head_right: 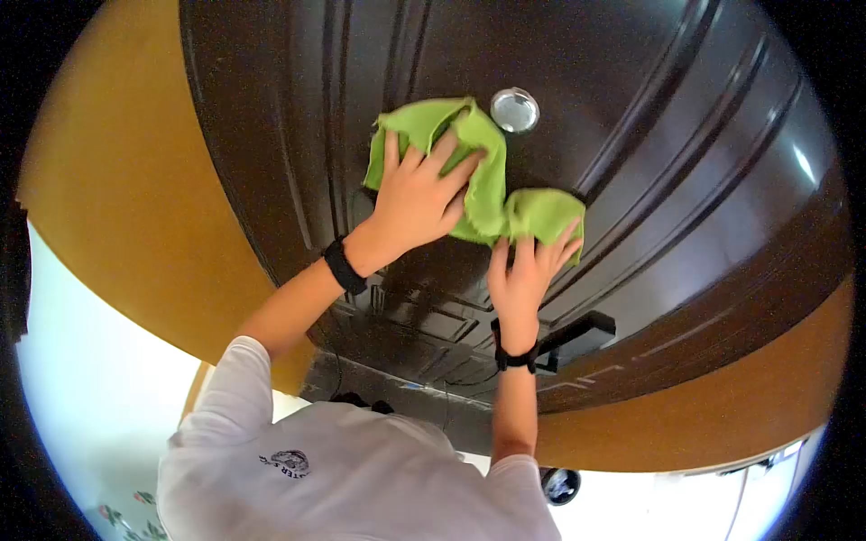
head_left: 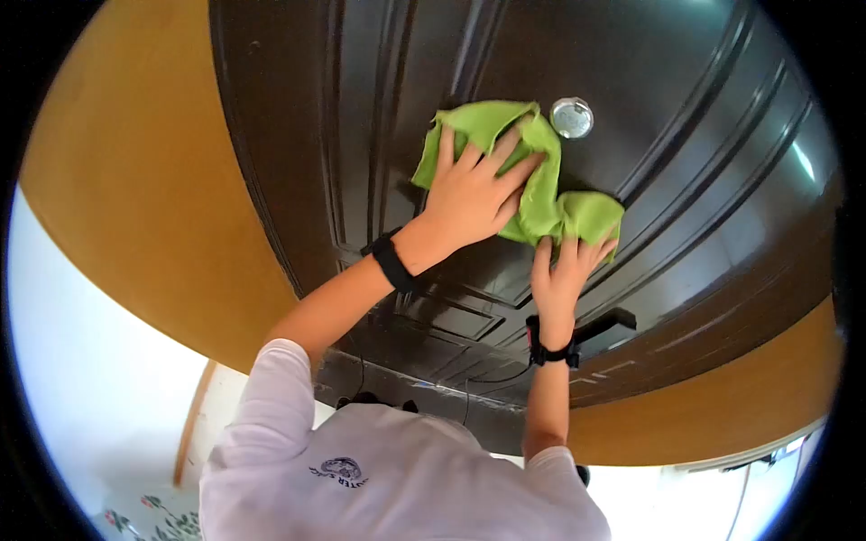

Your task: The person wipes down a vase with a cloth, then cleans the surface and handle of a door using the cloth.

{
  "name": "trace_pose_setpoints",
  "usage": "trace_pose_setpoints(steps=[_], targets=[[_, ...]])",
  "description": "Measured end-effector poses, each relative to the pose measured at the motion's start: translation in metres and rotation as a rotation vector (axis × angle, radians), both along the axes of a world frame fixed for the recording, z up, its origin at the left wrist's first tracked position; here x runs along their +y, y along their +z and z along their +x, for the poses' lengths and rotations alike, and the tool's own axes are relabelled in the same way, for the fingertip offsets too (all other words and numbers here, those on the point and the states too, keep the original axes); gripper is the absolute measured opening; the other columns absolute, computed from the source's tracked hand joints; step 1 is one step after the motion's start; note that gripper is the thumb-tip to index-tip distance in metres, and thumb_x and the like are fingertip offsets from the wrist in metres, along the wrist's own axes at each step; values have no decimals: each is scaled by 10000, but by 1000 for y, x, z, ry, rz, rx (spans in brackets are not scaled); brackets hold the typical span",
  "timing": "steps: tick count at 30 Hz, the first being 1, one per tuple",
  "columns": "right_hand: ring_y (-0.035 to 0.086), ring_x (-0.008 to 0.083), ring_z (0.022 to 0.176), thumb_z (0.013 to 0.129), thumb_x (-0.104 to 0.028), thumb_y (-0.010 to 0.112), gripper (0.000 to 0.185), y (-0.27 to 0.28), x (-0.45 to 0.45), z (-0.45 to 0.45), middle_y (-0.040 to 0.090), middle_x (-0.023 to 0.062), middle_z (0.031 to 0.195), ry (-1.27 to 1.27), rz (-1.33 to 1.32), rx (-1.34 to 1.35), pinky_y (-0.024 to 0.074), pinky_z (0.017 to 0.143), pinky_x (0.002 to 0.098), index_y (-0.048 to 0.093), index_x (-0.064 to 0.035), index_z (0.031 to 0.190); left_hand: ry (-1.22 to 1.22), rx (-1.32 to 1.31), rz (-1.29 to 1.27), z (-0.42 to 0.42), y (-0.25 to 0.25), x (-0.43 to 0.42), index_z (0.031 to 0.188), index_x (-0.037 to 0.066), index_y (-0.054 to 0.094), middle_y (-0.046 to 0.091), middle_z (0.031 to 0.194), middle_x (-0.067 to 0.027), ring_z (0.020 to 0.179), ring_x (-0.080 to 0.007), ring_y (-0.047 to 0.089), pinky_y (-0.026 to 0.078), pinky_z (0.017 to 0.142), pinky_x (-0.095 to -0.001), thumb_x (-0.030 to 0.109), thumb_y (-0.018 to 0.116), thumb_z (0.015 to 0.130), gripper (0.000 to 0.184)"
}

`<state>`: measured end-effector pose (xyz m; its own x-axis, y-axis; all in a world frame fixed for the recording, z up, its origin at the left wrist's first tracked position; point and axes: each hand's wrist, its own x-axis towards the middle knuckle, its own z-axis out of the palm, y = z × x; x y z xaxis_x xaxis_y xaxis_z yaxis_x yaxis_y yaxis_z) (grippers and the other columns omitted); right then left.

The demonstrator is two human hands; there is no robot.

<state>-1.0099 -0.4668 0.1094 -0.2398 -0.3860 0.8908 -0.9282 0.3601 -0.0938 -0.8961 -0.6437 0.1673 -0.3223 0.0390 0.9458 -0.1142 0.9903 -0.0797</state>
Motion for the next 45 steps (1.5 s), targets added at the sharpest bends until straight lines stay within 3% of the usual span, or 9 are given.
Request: trace_pose_setpoints(steps=[3,4,8,19,24,29,36,39,45], targets=[[117,533,1542,961,-135,628,408,-8,14,-13,323,271,1617,29,6,-24,15,1197,723,584,-33,1354,0,-25,17,-2,-22,-4,1198,158,725,544,1409,-168,1175,-421,535,209,1113,-773,314,719,844,387],[272,479,1492,979,-164,623,431,-2,12,-12,481,233,1448,16,-57,17,16,1226,677,555,-31,1383,0,-24,31,-4,-20,0,1201,159,724,541,1411,-174,1174,-425,534,208,1113,-773,317,718,848,387],[155,502,1538,955,-137,640,462,30,-1,-13,447,233,1447,26,-86,1,-39,1198,713,552,-47,1399,-1,8,31,-9,8,13,1208,153,715,525,1422,-189,1170,-439,521,202,1113,-777,331,723,832,416],[344,461,1445,961,-159,631,425,34,6,-15,514,215,1392,-51,-72,150,-6,1228,671,569,-42,1365,28,19,-43,-13,7,-2,1106,158,742,533,1425,-160,1168,-407,513,204,1110,-766,330,724,815,339],[246,486,1504,942,-162,617,483,94,0,-11,464,254,1447,-76,-7,64,5,1219,691,558,-36,1404,37,46,44,-19,-8,-4,1036,150,754,581,1315,-171,1168,-411,512,198,1109,-757,385,724,844,305],[85,612,1509,922,-244,655,507,31,-19,7,334,323,1570,-1,92,118,33,1162,783,581,-46,1382,151,-130,266,7,-83,-18,968,59,751,593,1193,-253,1190,-503,509,154,1128,-768,392,721,840,358],[44,606,1513,948,-242,672,500,-10,-31,28,361,329,1523,100,122,-177,-50,1169,750,564,-14,1380,285,-2,316,38,-50,-53,1126,-53,664,446,1356,-365,1415,-631,258,94,1142,-785,351,694,868,480],[41,649,1493,946,-262,670,413,21,-68,48,519,320,1277,121,17,-87,-45,1129,798,646,-24,1283,360,159,324,33,-21,-76,1188,-41,654,394,1460,-347,1469,-612,182,79,1143,-789,344,713,857,511],[75,669,1479,936,-248,653,330,-60,-90,68,489,321,1403,168,249,-154,46,1086,851,669,-14,1169,307,197,435,47,-115,-85,1492,-75,399,182,1596,-397,1500,-621,48,38,1170,-762,195,627,871,714]])
